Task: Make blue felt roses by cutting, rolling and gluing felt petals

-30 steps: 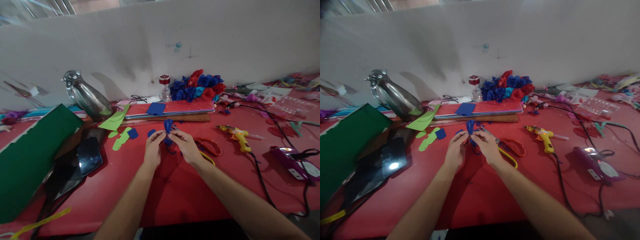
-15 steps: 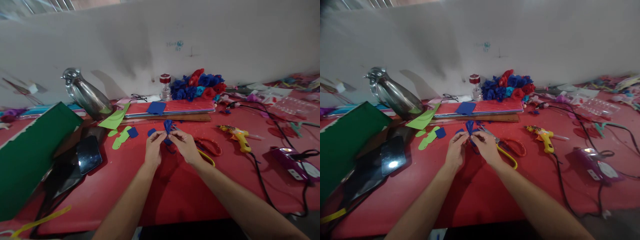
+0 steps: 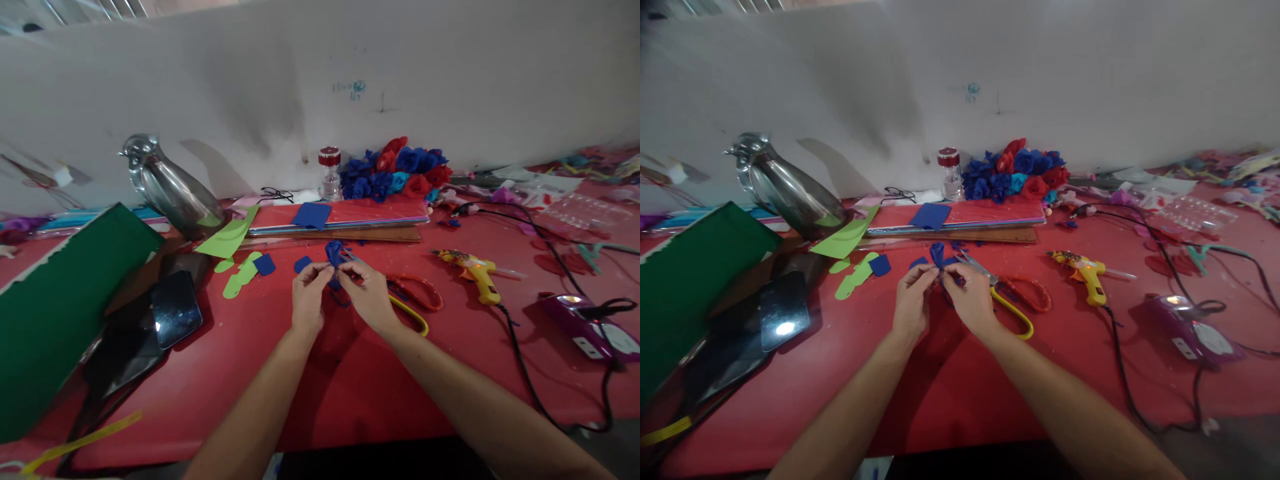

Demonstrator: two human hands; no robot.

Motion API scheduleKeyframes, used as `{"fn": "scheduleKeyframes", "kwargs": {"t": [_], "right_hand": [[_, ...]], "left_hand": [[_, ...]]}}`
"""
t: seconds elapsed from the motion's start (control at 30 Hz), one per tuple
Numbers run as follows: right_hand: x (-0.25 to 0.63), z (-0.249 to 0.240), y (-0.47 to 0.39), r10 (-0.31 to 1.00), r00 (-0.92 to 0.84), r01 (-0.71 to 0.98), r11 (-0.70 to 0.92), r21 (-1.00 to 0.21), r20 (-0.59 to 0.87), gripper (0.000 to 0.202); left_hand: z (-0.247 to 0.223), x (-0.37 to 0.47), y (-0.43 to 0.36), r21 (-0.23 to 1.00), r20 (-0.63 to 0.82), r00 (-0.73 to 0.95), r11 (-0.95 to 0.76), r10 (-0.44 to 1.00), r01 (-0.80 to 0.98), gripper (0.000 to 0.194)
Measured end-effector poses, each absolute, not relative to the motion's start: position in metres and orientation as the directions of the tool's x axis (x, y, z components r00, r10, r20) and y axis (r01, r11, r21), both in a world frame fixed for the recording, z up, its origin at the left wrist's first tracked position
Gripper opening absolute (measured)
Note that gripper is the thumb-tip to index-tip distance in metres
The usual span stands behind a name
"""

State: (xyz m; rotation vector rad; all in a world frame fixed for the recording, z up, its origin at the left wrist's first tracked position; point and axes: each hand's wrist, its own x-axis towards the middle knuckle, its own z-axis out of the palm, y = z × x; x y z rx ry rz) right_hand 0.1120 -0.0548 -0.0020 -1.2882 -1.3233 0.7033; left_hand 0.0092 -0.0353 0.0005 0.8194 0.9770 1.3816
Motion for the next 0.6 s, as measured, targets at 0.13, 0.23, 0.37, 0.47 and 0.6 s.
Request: {"fn": "scheduleKeyframes", "kwargs": {"t": [0.13, 0.23, 0.37, 0.47, 0.6], "right_hand": [[0.1116, -0.0011, -0.0560, 0.927, 0.185, 0.317, 0.258, -0.912, 0.327, 0.018], [0.1118, -0.0008, -0.0561, 0.926, 0.204, 0.306, 0.248, -0.919, 0.318, 0.018], [0.1118, -0.0006, -0.0551, 0.931, 0.229, 0.236, 0.228, -0.944, 0.283, 0.017], [0.1113, -0.0010, -0.0549, 0.936, 0.226, 0.210, 0.223, -0.952, 0.269, 0.017], [0.1107, -0.0029, -0.0554, 0.924, 0.223, 0.252, 0.254, -0.934, 0.312, 0.012]], "left_hand": [[-0.0010, 0.0100, -0.0364, 0.923, -0.052, -0.061, 0.024, 0.997, -0.385, 0.014], [0.0000, 0.0107, -0.0383, 0.917, -0.040, -0.029, 0.026, 0.999, -0.397, 0.020], [0.0046, 0.0112, -0.0394, 0.886, -0.080, 0.064, 0.100, 0.995, -0.454, 0.028], [0.0054, 0.0103, -0.0374, 0.866, -0.109, 0.081, 0.135, 0.991, -0.482, 0.024], [0.0021, 0.0085, -0.0344, 0.887, -0.097, 0.008, 0.090, 0.995, -0.453, 0.022]]}}
